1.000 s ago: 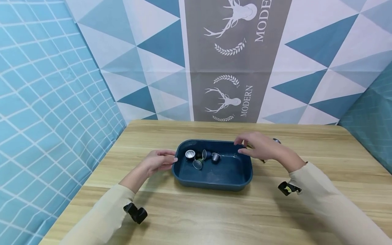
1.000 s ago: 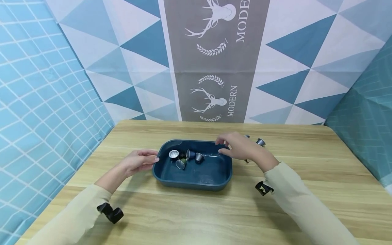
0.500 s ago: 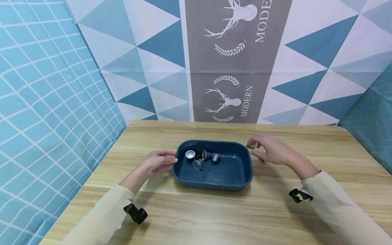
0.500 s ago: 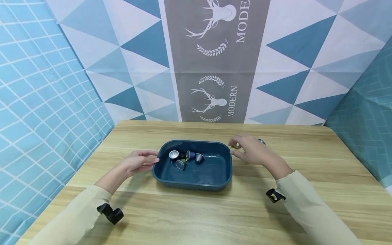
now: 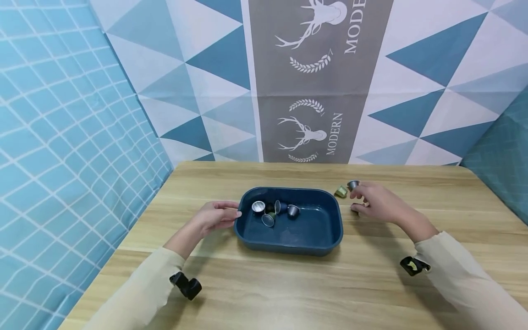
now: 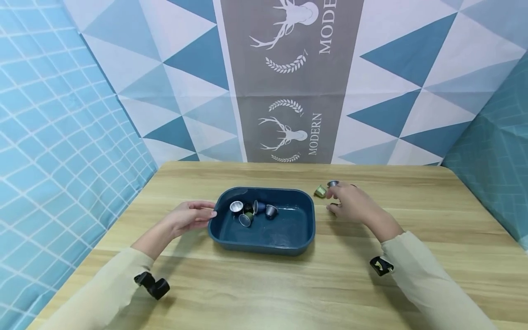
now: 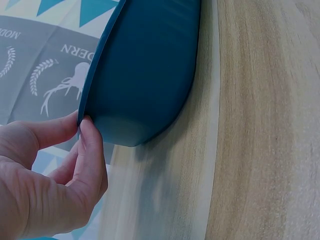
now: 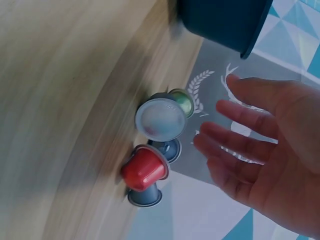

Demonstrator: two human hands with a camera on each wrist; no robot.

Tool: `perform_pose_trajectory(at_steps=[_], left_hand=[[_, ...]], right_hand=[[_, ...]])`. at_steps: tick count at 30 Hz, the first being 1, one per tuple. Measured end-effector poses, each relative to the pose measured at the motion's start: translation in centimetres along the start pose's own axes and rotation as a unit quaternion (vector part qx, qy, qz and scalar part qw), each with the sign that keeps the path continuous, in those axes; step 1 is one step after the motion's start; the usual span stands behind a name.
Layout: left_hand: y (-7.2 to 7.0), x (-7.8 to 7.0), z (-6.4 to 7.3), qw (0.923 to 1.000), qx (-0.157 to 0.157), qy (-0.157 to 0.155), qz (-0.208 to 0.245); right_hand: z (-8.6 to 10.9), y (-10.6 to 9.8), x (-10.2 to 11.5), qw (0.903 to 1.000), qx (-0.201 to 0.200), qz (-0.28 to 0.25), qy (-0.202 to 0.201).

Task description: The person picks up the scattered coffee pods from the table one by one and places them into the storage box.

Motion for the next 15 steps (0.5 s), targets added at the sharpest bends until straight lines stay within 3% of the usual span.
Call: perform_pose_trajectory(at_steps=[4, 15], left_hand=[[0.1, 0.2, 0.1, 1.0000, 0.000, -0.003, 0.006], [0.0, 0.2, 0.1, 1.0000, 0.002, -0.003, 0.007]], right_hand=[[0.3, 0.6, -0.8, 0.9996, 0.020, 0.006, 0.018], [0.3, 1.7, -1.6, 0.9989, 0.040, -0.014, 0.020]])
Point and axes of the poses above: each hand's wrist, its own z-axis away from the middle knuckle, its own y-axis out of the palm, x = y × z, the point moved 8 cm from there along -z, towards the middle knuckle, and after that the axes turned 2 degrees about z, right-handed, at the moved point
